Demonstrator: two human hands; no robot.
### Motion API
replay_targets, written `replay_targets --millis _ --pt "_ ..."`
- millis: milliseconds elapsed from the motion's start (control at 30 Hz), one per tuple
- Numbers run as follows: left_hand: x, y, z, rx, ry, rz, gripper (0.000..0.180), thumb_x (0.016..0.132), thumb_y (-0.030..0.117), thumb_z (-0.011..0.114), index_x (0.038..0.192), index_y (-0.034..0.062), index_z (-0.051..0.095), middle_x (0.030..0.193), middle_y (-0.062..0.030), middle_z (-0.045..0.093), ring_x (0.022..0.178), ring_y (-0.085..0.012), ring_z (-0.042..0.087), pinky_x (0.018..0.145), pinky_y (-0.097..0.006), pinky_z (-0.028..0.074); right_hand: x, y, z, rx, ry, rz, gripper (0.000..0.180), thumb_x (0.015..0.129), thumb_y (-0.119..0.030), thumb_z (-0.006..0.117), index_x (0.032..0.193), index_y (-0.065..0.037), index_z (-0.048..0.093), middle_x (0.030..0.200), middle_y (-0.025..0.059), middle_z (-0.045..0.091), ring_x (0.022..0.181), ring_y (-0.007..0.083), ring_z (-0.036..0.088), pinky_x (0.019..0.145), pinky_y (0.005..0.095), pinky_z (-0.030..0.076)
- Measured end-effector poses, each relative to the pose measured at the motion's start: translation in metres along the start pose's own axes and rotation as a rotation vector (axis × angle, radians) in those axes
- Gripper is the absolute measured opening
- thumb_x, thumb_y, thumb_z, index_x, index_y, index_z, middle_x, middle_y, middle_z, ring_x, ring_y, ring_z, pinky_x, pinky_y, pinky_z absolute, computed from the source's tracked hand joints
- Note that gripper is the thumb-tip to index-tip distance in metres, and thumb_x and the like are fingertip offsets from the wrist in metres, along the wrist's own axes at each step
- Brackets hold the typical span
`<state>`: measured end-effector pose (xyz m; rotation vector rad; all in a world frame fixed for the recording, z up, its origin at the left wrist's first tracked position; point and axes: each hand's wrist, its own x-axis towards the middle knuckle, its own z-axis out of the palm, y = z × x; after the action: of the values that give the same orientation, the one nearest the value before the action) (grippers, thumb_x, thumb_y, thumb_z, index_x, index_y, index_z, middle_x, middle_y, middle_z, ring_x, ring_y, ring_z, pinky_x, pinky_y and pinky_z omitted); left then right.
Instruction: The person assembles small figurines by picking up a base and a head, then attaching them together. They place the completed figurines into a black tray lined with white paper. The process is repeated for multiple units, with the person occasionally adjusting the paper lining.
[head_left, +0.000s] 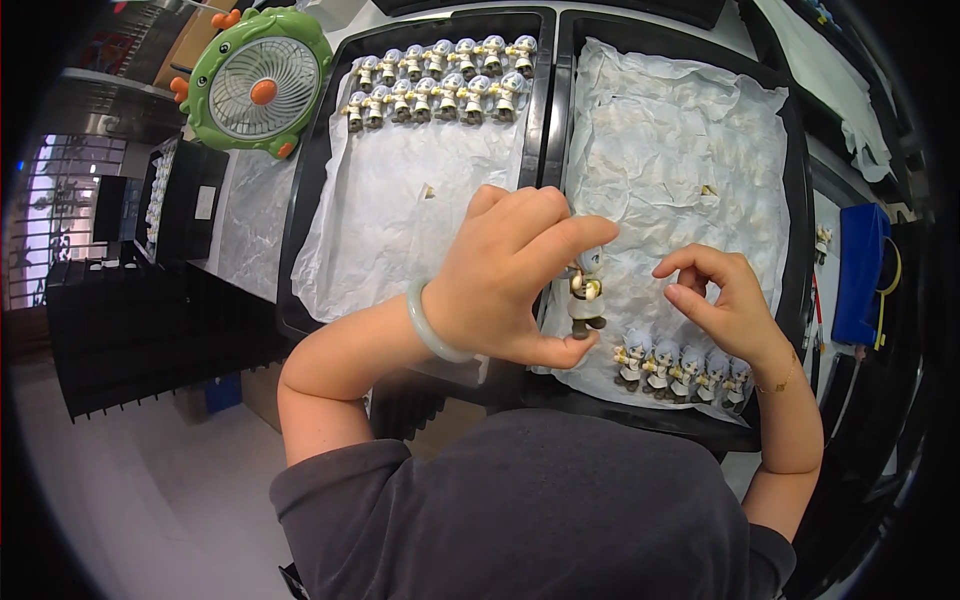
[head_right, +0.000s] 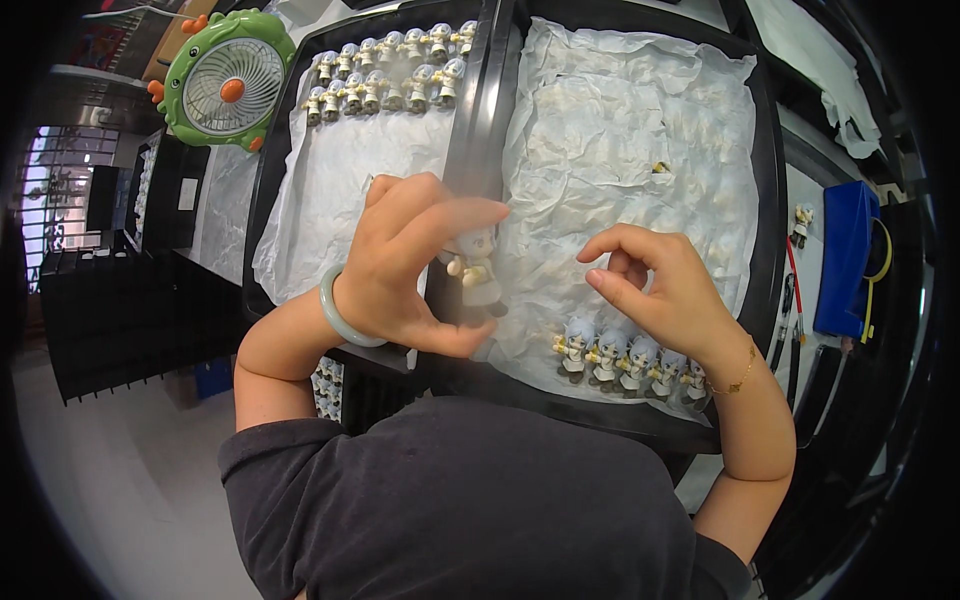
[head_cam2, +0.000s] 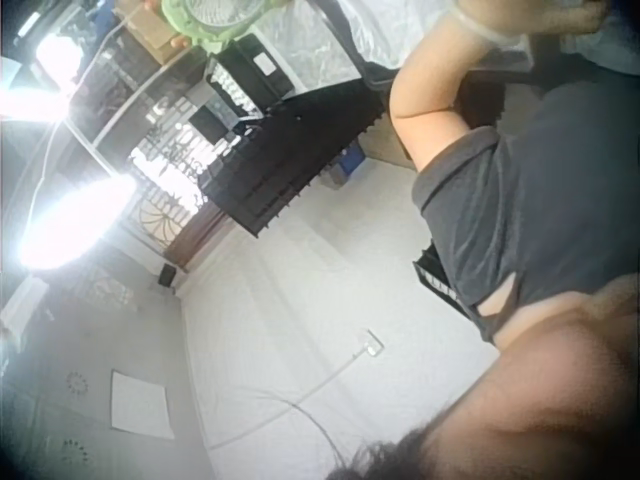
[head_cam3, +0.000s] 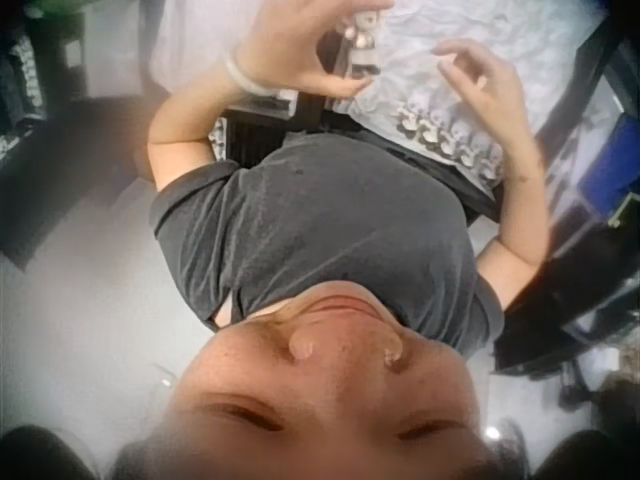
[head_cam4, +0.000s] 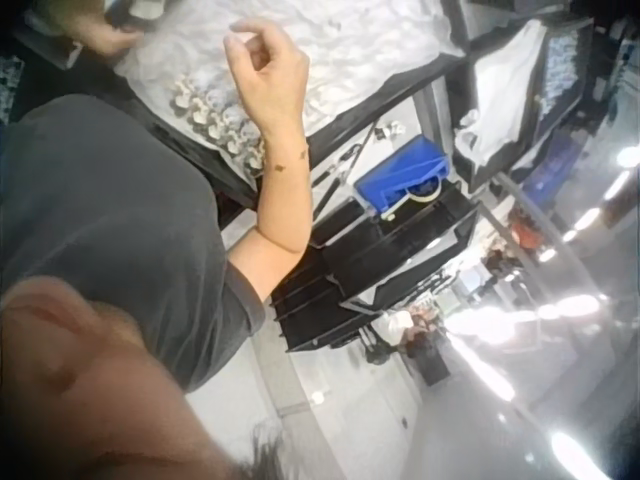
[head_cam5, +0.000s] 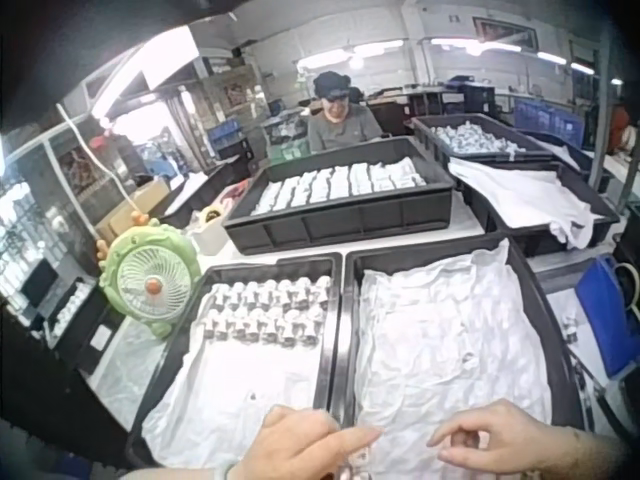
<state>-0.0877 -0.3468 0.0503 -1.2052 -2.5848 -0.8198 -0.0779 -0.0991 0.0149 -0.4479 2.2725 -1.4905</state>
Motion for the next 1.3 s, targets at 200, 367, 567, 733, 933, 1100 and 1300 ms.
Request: replay_targets --millis 200,367,567,733,933,1100,1300 --pt "-0.003 -0.003 0.005 -0.001 0.041 -0.017 0.06 0.044 0.044 0.072 0.09 0.0086 0.056 0.07 -0.0019 0.049 0.061 -0.017 0.045 0.06 -0.03 0.025 0.0 0.002 0.001 -0.007 0.003 -0.007 0.013 0.075 -0.009 0.059 0.086 -0.003 0.06 0.058 -0.002 0.05 0.053 0.0048 0.042 0.051 0.0195 0.034" --pt "-0.002 -0.006 0.004 -0.041 -0.036 -0.021 0.059 0.049 0.045 0.071 0.092 0.0076 0.057 0.075 -0.0031 0.053 0.063 -0.0172 0.047 0.06 -0.029 0.027 0.001 0.001 0.001 -0.017 0.004 0.004 0.012 0.074 -0.009 0.059 0.085 -0.003 0.06 0.058 -0.0019 0.049 0.053 0.005 0.042 0.052 0.0195 0.034" --pt "0.012 -0.077 -0.048 -0.586 0.06 -0.417 0.055 0.072 0.037 0.061 0.113 0.0027 0.048 0.096 -0.0075 0.056 0.083 -0.015 0.054 0.072 -0.028 0.045 -0.001 0.003 0.001 -0.021 0.035 -0.014 0.012 0.073 -0.008 0.06 0.084 -0.003 0.06 0.057 -0.0018 0.049 0.052 0.0054 0.042 0.051 0.0197 0.034" --pt "-0.031 -0.197 -0.087 -0.087 -0.022 -0.611 0.058 0.063 0.005 0.068 0.111 0.0021 0.035 0.101 -0.0121 0.052 0.087 -0.0168 0.055 0.071 -0.027 0.047 0.002 0.002 0.002 -0.037 0.002 -0.022 0.011 0.073 -0.008 0.06 0.083 -0.003 0.06 0.055 -0.0014 0.048 0.05 0.0058 0.041 0.049 0.0199 0.033" --pt "-0.075 -0.214 -0.073 0.374 -0.323 -0.647 0.063 0.053 0.002 0.068 0.109 0.0056 0.039 0.103 -0.0124 0.044 0.092 -0.0306 0.05 0.081 -0.034 0.042 0.003 0.002 -0.001 -0.033 0.004 0.033 0.011 0.073 -0.008 0.059 0.083 -0.002 0.06 0.055 -0.0011 0.047 0.05 0.0052 0.04 0.048 0.0204 0.033" --pt "-0.074 -0.212 -0.077 0.43 -0.417 -0.617 0.058 0.058 0.002 0.066 0.111 0.0071 0.044 0.107 -0.0121 0.049 0.096 -0.0291 0.051 0.083 -0.034 0.042 0.004 0.006 0.002 -0.045 0.002 0.019 0.01 0.074 -0.007 0.059 0.083 -0.002 0.06 0.054 -0.0018 0.046 0.048 0.0044 0.038 0.046 0.0198 0.031" --pt "-0.065 -0.198 -0.076 0.25 -0.411 -0.727 0.061 0.06 0.005 0.066 0.115 0.0111 0.042 0.114 -0.0122 0.048 0.098 -0.0286 0.053 0.086 -0.036 0.042 0.003 0.008 0.002 -0.039 0.013 0.015 0.01 0.074 -0.008 0.059 0.083 -0.003 0.059 0.053 -0.0019 0.044 0.047 0.0049 0.037 0.045 0.0207 0.03"
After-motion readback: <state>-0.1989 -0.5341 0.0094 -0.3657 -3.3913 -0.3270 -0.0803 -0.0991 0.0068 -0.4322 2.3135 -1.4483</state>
